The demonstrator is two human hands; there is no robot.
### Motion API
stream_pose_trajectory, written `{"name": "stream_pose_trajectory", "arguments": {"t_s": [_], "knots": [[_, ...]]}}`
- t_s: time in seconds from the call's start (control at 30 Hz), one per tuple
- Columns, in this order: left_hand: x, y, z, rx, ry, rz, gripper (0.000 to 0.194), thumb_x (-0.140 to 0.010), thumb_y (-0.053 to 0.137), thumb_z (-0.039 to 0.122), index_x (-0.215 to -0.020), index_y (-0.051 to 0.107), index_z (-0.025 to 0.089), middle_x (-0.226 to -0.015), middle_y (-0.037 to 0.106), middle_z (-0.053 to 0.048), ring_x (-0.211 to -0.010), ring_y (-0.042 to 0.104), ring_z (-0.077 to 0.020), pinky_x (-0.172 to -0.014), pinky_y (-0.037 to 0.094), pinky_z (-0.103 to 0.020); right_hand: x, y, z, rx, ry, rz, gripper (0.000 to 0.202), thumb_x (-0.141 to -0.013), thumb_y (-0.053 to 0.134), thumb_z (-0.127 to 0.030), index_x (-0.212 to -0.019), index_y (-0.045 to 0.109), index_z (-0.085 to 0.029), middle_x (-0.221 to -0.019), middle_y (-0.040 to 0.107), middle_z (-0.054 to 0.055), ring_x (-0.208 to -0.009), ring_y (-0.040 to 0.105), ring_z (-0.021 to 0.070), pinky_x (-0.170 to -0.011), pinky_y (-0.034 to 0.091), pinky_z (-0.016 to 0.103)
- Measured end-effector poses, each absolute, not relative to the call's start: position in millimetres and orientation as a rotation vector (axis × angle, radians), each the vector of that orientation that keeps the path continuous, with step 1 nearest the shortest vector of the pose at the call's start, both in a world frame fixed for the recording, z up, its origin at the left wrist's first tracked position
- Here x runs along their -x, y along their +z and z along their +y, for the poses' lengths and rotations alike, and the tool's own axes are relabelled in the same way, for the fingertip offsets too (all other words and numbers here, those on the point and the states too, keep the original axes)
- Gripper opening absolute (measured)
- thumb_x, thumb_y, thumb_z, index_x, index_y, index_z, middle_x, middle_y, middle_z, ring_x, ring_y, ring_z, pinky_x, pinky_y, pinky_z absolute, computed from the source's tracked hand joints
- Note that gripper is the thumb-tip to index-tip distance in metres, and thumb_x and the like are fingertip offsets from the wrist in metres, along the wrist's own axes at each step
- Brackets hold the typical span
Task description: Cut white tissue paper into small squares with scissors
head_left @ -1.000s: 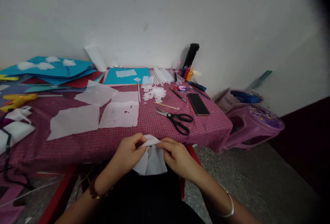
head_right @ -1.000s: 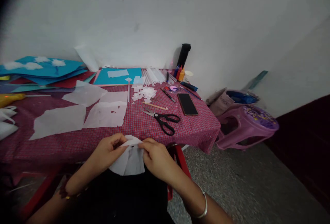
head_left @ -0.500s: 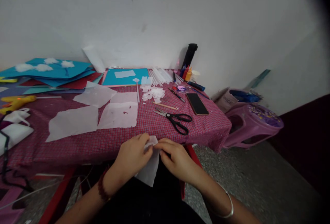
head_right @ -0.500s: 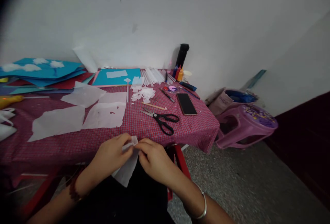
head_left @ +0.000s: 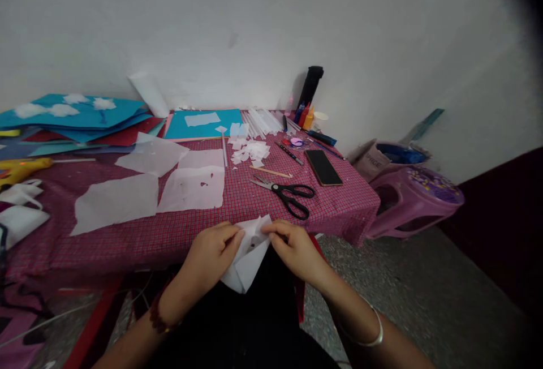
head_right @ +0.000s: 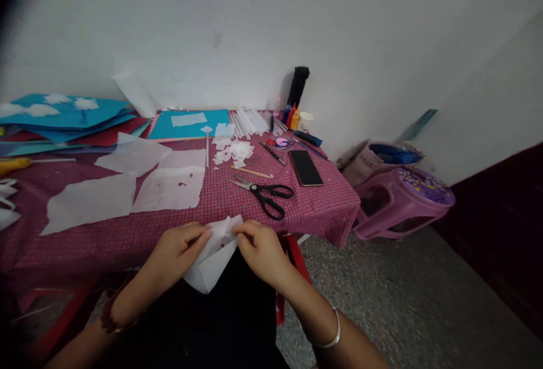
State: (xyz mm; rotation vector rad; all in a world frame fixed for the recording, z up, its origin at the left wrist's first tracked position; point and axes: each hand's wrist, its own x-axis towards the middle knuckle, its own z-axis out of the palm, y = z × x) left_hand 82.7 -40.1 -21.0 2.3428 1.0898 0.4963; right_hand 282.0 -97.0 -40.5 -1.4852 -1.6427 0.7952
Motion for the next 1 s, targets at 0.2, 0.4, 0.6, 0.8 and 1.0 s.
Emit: {"name": "stream_pose_trajectory", "arguments": {"t_s": [0.2,0.4,0.6,0.8,1.0], "knots": [[-79.1,-29.5,-41.3,-2.282,0.576,1.132,0.039,-0.092,0.040,0.032,-0.058,0.051,0.017,-0.058,0.052,0.001,-0.056,0.050,-0.0122,-0.055,0.035,-0.024,-285.1,-47.5,-95.8,1.459,0.849,-1.548,0.024,-0.083,0.049,-0.012,-0.094,0.069,-0.019,-0.093,0.071,0.004,-0.089,0.065,0.0170,-0.084,0.050,0.033],[-85.4,1.6,-15.5,-2.406,0.542,1.034,0.037,-0.094,0.039,0.031,-0.065,0.057,0.016,-0.062,0.056,0.000,-0.059,0.051,-0.0128,-0.056,0.035,-0.024,-283.1,-38.8,-93.4,1.334,0.974,-1.404,0.030,-0.081,0.050,-0.013,-0.106,0.065,-0.021,-0.106,0.069,0.005,-0.099,0.063,0.0184,-0.091,0.049,0.039],[-120.0,89.0,20.8,-2.998,0.508,0.806,0.028,-0.094,0.041,0.029,-0.094,0.066,0.015,-0.086,0.062,-0.007,-0.085,0.056,-0.0214,-0.075,0.039,-0.032,-283.4,-14.7,-106.4,1.042,1.275,-1.232,0.061,-0.083,0.053,-0.016,-0.140,0.034,-0.028,-0.121,0.061,0.007,-0.102,0.063,0.0173,-0.091,0.050,0.039],[-133.5,55.0,18.9,-3.211,0.131,0.258,0.025,-0.088,0.044,0.008,-0.102,0.062,0.018,-0.101,0.062,-0.010,-0.095,0.056,-0.0237,-0.082,0.042,-0.036,-281.8,-27.2,-129.5,1.230,1.301,-1.363,0.078,-0.081,0.053,-0.010,-0.147,0.017,-0.031,-0.144,0.035,0.014,-0.115,0.056,0.0205,-0.083,0.054,0.033],[-105.9,-16.4,-4.2,-3.065,-0.051,0.562,0.013,-0.080,0.053,0.009,-0.087,0.059,0.018,-0.087,0.063,-0.007,-0.084,0.058,-0.0229,-0.073,0.045,-0.034,-280.0,-59.3,-132.6,1.181,1.376,-1.173,0.056,-0.072,0.054,-0.003,-0.122,0.050,-0.026,-0.145,0.034,0.008,-0.108,0.060,0.0173,-0.088,0.052,0.035]]}}
